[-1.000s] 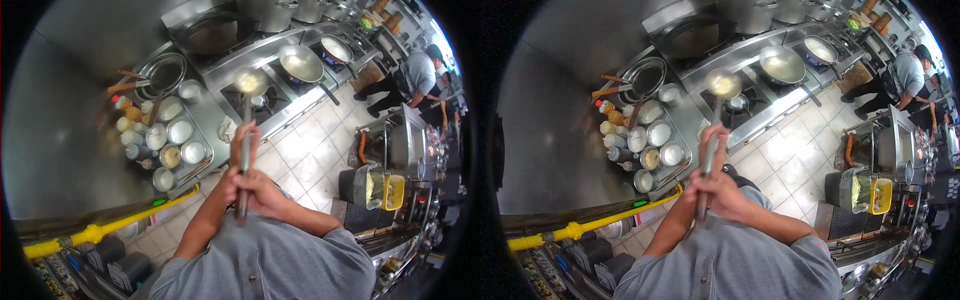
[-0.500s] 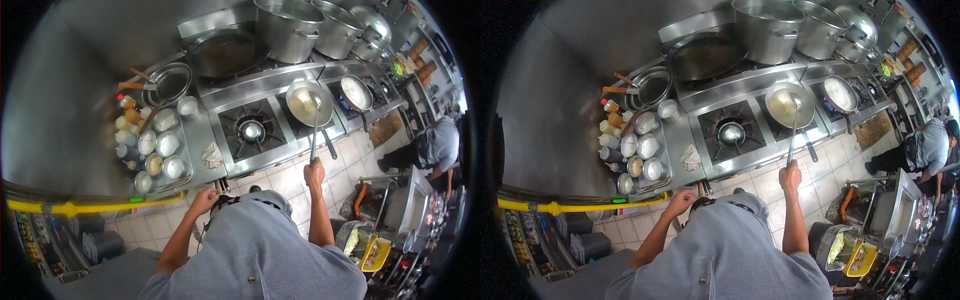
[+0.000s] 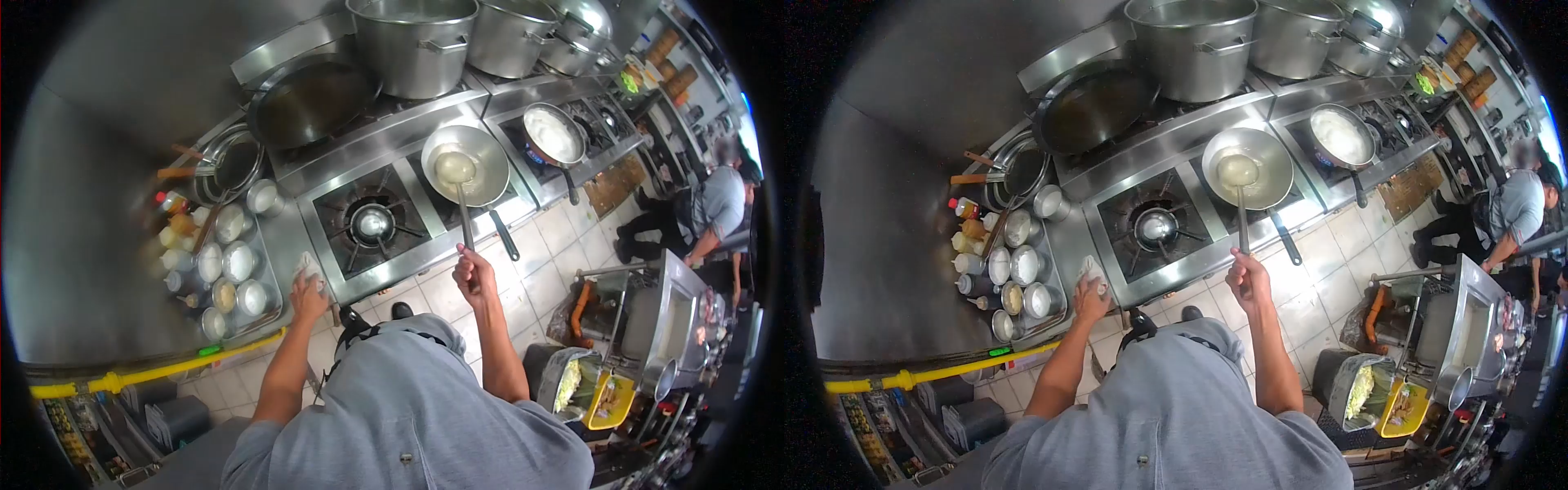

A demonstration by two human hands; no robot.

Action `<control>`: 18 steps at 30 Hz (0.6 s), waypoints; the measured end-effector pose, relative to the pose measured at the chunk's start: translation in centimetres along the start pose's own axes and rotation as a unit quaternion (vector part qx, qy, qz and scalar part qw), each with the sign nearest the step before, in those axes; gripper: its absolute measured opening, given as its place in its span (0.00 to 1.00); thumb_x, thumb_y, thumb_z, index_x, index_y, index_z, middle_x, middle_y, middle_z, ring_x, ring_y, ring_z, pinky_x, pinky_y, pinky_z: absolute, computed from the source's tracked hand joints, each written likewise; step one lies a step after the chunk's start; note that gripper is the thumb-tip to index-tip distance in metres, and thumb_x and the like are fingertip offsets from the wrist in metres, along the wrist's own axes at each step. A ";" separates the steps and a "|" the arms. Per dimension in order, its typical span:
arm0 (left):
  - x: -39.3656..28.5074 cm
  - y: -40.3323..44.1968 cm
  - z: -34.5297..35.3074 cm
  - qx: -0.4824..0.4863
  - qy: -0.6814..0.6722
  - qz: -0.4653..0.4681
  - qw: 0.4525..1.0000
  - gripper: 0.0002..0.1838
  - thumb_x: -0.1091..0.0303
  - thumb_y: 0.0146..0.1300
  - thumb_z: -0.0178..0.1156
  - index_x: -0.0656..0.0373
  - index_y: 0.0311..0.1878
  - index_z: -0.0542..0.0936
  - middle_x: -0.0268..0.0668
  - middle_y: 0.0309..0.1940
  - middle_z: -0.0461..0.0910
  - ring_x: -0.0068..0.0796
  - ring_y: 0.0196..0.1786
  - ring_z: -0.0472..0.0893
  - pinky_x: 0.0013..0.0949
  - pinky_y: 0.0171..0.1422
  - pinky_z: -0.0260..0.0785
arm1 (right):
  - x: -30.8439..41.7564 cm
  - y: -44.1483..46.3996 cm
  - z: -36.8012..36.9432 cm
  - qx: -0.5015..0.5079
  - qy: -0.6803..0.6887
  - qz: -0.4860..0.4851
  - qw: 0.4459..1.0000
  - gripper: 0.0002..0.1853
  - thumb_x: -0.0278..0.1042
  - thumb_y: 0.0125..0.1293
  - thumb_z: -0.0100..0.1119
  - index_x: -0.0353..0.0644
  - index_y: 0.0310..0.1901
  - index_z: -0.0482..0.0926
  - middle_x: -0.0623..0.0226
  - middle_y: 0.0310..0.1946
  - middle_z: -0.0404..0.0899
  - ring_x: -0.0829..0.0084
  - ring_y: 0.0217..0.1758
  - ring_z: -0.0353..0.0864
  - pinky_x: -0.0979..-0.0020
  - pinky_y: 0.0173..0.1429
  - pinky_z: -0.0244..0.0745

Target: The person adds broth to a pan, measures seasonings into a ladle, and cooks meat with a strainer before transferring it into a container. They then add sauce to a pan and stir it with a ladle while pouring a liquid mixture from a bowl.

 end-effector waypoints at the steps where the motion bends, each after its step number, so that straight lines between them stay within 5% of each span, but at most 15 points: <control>1: 0.3 0.1 0.1 0.008 0.012 -0.011 1.000 0.36 0.56 0.55 0.71 0.47 0.69 0.76 0.46 0.78 0.58 0.55 0.77 0.61 0.58 0.75 0.61 | 0.9 -0.7 0.8 -0.002 -0.001 0.000 1.000 0.14 0.28 0.70 0.58 0.34 0.54 0.72 0.74 0.20 0.68 0.80 0.18 0.65 0.76 0.23 0.61; 6: 0.3 0.8 -0.7 -0.001 0.036 -0.054 0.998 0.38 0.57 0.55 0.70 0.48 0.71 0.73 0.45 0.79 0.57 0.56 0.78 0.60 0.58 0.76 0.61 | 6.0 -5.5 4.8 -0.075 -0.289 -0.043 0.954 0.13 0.28 0.67 0.60 0.31 0.50 0.76 0.70 0.21 0.73 0.81 0.13 0.65 0.79 0.15 0.59; 11: -0.1 1.2 0.5 -0.005 0.027 -0.104 0.994 0.43 0.58 0.54 0.70 0.52 0.74 0.67 0.52 0.78 0.54 0.59 0.77 0.59 0.59 0.75 0.61 | 11.1 -10.3 7.1 -0.116 -0.518 -0.074 0.844 0.17 0.30 0.64 0.61 0.28 0.52 0.77 0.67 0.21 0.75 0.79 0.14 0.69 0.75 0.17 0.61; 14: -1.9 0.3 -0.4 -0.033 0.008 -0.105 0.994 0.41 0.61 0.54 0.69 0.55 0.73 0.68 0.54 0.77 0.55 0.60 0.75 0.60 0.60 0.74 0.60 | 12.8 -13.1 9.2 -0.167 -0.622 -0.079 0.761 0.18 0.30 0.63 0.61 0.29 0.52 0.78 0.68 0.20 0.75 0.79 0.16 0.69 0.74 0.19 0.62; 18: -1.5 -0.1 0.9 -0.163 -0.044 -0.057 0.984 0.38 0.64 0.55 0.68 0.56 0.71 0.69 0.55 0.74 0.57 0.62 0.73 0.61 0.61 0.73 0.59 | 12.1 -11.8 5.6 -0.153 -0.641 -0.166 0.734 0.20 0.30 0.63 0.61 0.31 0.56 0.79 0.71 0.18 0.75 0.80 0.16 0.69 0.74 0.20 0.64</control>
Point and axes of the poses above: each hand's wrist, its own y-axis towards the middle knuckle, its own z-axis out of the palm, x = y × z, the point moved 2 cm from there along y, towards the middle knuckle
